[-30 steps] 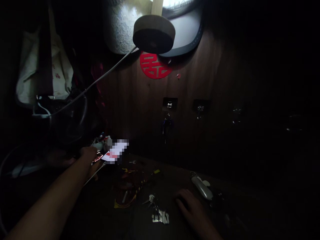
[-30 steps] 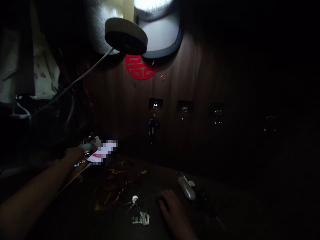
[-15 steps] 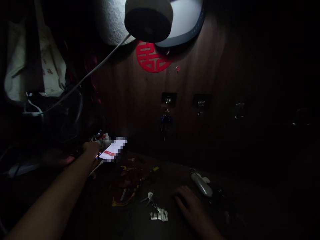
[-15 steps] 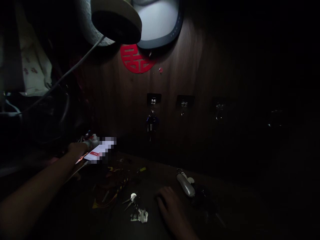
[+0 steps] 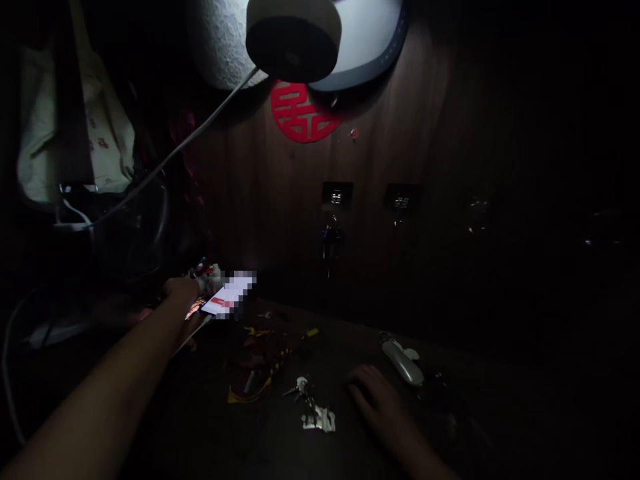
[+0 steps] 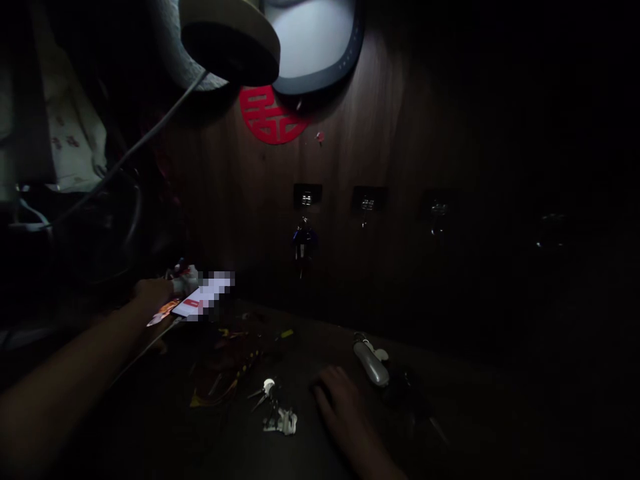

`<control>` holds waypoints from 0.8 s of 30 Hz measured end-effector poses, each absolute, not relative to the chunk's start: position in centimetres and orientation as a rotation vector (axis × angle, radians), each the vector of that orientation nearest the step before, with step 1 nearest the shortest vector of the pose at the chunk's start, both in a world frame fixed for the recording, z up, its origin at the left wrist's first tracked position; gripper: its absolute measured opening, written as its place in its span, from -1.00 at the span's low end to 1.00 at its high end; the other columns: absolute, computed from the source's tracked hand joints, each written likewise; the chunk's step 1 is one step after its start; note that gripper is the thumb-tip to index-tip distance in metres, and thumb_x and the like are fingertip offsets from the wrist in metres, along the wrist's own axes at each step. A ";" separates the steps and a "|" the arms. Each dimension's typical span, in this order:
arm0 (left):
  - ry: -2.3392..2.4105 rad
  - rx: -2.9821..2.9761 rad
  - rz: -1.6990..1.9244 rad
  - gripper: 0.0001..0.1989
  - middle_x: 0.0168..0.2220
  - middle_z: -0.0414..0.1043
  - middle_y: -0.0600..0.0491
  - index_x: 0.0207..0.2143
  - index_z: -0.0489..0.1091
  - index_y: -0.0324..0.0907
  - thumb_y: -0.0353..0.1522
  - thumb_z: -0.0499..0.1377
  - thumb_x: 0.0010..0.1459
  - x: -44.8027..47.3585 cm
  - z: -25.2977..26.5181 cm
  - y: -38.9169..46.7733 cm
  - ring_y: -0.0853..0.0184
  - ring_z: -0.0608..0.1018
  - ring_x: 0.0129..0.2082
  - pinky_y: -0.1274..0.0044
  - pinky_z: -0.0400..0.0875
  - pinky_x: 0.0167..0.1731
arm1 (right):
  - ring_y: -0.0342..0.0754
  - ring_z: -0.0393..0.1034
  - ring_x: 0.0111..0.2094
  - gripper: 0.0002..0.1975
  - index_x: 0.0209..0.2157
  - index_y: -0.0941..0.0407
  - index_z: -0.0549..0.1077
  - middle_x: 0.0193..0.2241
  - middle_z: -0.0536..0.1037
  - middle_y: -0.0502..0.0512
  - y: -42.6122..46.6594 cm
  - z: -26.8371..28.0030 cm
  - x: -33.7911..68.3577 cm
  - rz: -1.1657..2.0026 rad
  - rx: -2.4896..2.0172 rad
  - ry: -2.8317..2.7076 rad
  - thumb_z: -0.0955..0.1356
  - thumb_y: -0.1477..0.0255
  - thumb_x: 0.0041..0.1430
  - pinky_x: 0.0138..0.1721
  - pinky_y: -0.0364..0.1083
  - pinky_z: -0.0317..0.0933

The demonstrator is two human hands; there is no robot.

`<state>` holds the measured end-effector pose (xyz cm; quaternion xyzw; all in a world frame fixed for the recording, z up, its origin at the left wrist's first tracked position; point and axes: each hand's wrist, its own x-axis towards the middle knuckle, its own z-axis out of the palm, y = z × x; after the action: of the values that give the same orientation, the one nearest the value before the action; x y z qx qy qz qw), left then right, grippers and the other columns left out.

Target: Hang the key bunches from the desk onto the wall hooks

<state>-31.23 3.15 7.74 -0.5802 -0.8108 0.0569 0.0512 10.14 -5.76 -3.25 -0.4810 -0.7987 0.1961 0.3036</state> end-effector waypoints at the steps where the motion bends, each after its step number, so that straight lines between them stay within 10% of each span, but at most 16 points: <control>1: -2.482 -1.729 0.214 -0.71 -0.23 0.48 -0.38 -0.30 0.48 -0.39 -0.33 0.11 0.04 -31.0 7.9 2.9 -0.06 0.50 -0.17 0.28 0.35 -0.30 | -0.05 0.37 -0.24 -0.83 -0.36 0.06 0.39 -0.33 0.49 0.05 -5.7 -3.3 10.2 0.515 -1.269 -2.116 0.19 0.39 0.15 0.01 0.03 0.12; 24: -2.553 -1.600 0.470 -0.67 -0.06 0.33 -0.05 -0.05 0.27 -0.23 -0.28 0.08 0.16 -31.1 7.8 2.2 0.27 0.44 -0.15 0.31 0.40 -0.19 | -0.04 0.36 -0.23 -0.83 -0.35 0.06 0.39 -0.32 0.48 0.06 -5.6 -3.5 10.2 0.529 -1.269 -2.109 0.19 0.39 0.15 -0.08 0.00 0.19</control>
<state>-31.08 2.22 7.84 -0.5241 -0.8363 0.1539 0.0464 10.17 -5.59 -3.52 -0.4796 -0.7973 0.2000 0.3071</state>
